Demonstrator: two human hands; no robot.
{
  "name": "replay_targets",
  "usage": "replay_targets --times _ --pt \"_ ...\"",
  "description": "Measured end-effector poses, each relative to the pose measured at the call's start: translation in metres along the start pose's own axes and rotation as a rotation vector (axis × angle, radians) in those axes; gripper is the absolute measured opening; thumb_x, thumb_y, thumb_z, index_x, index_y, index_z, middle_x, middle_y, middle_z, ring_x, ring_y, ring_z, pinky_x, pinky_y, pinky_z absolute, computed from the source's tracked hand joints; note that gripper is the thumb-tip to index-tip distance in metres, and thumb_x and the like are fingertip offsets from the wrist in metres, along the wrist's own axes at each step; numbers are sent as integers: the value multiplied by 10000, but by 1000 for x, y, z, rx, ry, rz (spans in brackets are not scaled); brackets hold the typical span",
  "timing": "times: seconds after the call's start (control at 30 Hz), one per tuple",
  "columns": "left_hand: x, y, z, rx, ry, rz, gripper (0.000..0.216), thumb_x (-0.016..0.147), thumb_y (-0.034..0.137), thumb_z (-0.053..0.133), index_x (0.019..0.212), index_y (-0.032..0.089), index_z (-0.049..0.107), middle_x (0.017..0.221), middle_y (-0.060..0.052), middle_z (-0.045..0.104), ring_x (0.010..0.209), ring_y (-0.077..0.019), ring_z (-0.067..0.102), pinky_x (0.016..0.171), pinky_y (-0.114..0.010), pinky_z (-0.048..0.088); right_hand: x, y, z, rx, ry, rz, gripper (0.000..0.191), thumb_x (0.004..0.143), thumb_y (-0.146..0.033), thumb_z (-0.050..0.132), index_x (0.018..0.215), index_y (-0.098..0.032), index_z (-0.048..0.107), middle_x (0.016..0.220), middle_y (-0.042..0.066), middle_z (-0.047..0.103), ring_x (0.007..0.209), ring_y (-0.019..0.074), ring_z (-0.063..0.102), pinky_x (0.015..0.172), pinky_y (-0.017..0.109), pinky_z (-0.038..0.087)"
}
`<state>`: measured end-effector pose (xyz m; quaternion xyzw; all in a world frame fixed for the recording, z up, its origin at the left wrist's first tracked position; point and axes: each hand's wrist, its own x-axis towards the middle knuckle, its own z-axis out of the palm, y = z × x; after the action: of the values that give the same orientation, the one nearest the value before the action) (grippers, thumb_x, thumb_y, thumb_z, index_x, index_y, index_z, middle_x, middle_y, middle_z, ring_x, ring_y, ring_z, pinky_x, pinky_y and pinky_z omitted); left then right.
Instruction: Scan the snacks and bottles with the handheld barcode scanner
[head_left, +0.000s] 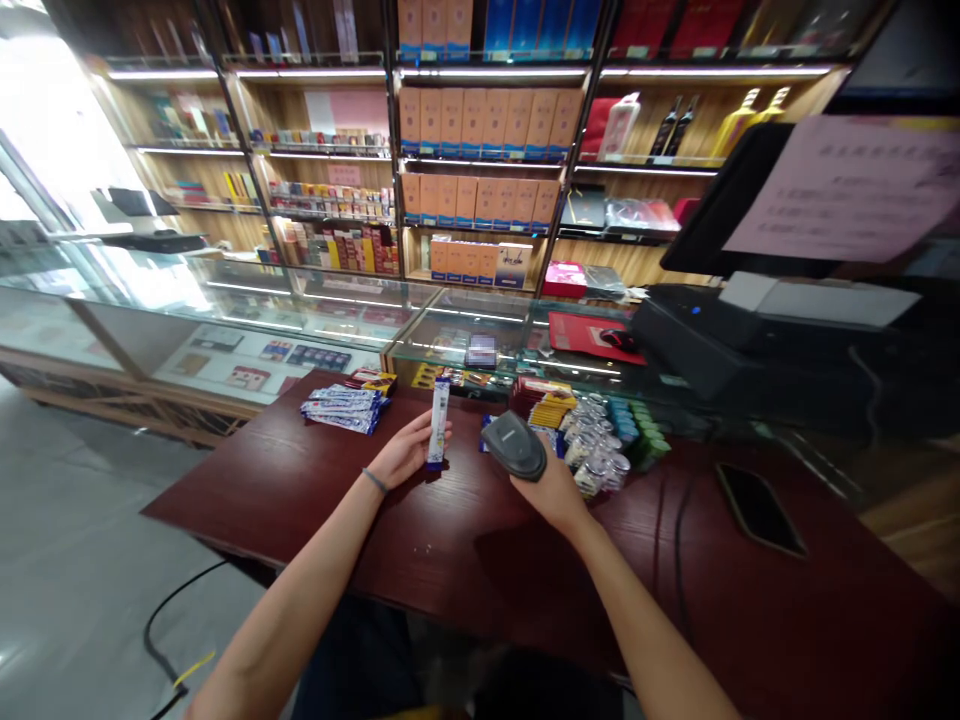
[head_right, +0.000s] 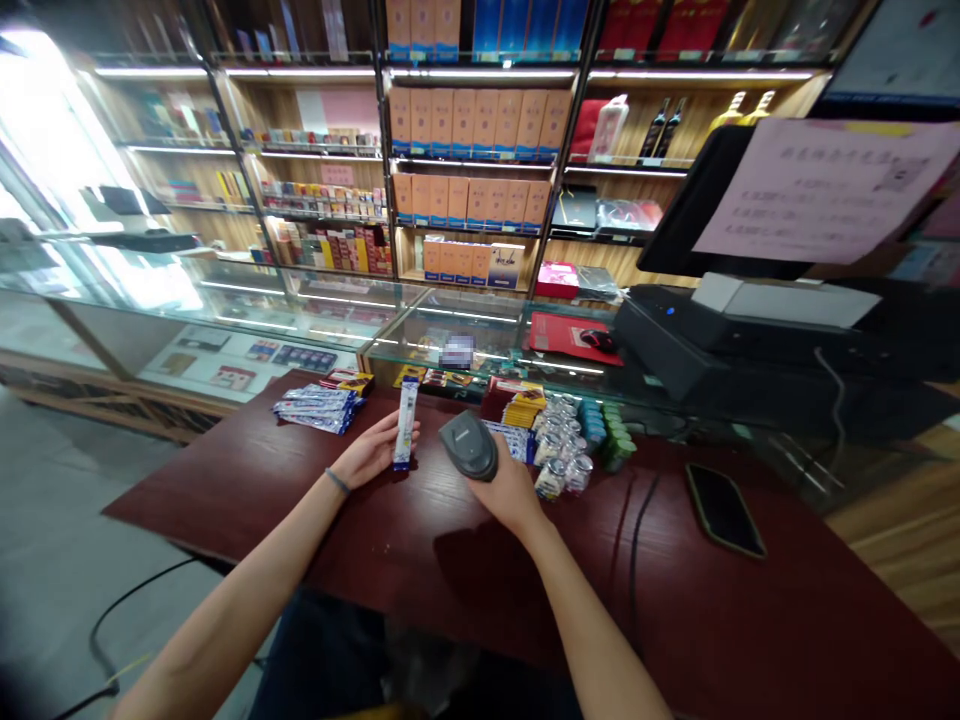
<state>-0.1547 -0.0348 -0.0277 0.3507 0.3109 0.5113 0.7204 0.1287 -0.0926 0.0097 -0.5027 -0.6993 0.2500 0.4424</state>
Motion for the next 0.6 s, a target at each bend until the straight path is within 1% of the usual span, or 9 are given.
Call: replay_targets --times 0.07,0.1,0.17,0.23,0.27,0.33,0.43,0.5,0.6 --pt "2 -1 5 67 28 68 529 866 213 764 1375 203 620 1300 -136 702 1101 -219 712 959 -344 567 5 0 -8 101 106 1 462 778 -376 698 1203 -234 589 1003 73 760 893 262 728 786 375 569" --pt "3 -1 8 117 32 100 540 852 235 784 1368 202 630 1299 -135 703 1105 -223 708 957 -342 563 7 0 -13 135 147 14 448 791 -392 699 1195 -229 594 948 68 759 804 247 719 732 368 575" --pt "6 -1 15 265 16 153 556 825 281 815 1349 192 654 1265 -136 720 1102 -237 702 961 -350 552 9 1 -24 183 200 58 387 824 -419 694 1149 -227 605 769 27 726 568 200 639 580 337 545" --pt "9 -2 24 467 -19 190 569 801 314 827 1337 198 675 1217 -127 743 1080 -254 702 984 -381 540 10 3 -35 232 234 83 301 856 -457 683 1044 -231 619 602 -28 644 426 158 531 485 306 486" --pt "11 -3 28 574 -33 213 562 794 320 824 1327 212 686 1206 -116 750 1073 -261 701 1002 -398 533 10 3 -39 261 256 88 282 862 -482 683 978 -232 618 549 -47 603 401 148 506 468 295 468" --pt "14 -8 37 788 -57 277 509 793 314 800 1291 251 715 1238 -89 747 1112 -282 686 1054 -430 508 10 5 -46 317 304 93 320 851 -539 700 859 -235 601 499 -60 557 399 143 503 455 283 454" --pt "19 -22 53 1104 -96 408 403 820 263 737 1222 289 751 1282 -70 731 1210 -313 638 1132 -461 446 10 7 -53 368 358 89 386 836 -581 722 747 -235 576 492 -53 549 402 138 505 451 279 448" --pt "22 -35 64 1275 -160 473 364 852 223 687 1199 299 761 1251 -84 738 1198 -320 633 1133 -472 430 10 9 -57 360 371 79 405 853 -569 710 673 -239 559 480 -44 541 411 140 515 473 284 462" --pt "29 -53 80 1435 -261 518 347 902 184 610 1190 302 763 1222 -106 739 1143 -318 647 1076 -464 450 9 10 -62 298 374 70 435 898 -547 654 608 -249 525 482 -24 542 434 148 535 504 291 486"
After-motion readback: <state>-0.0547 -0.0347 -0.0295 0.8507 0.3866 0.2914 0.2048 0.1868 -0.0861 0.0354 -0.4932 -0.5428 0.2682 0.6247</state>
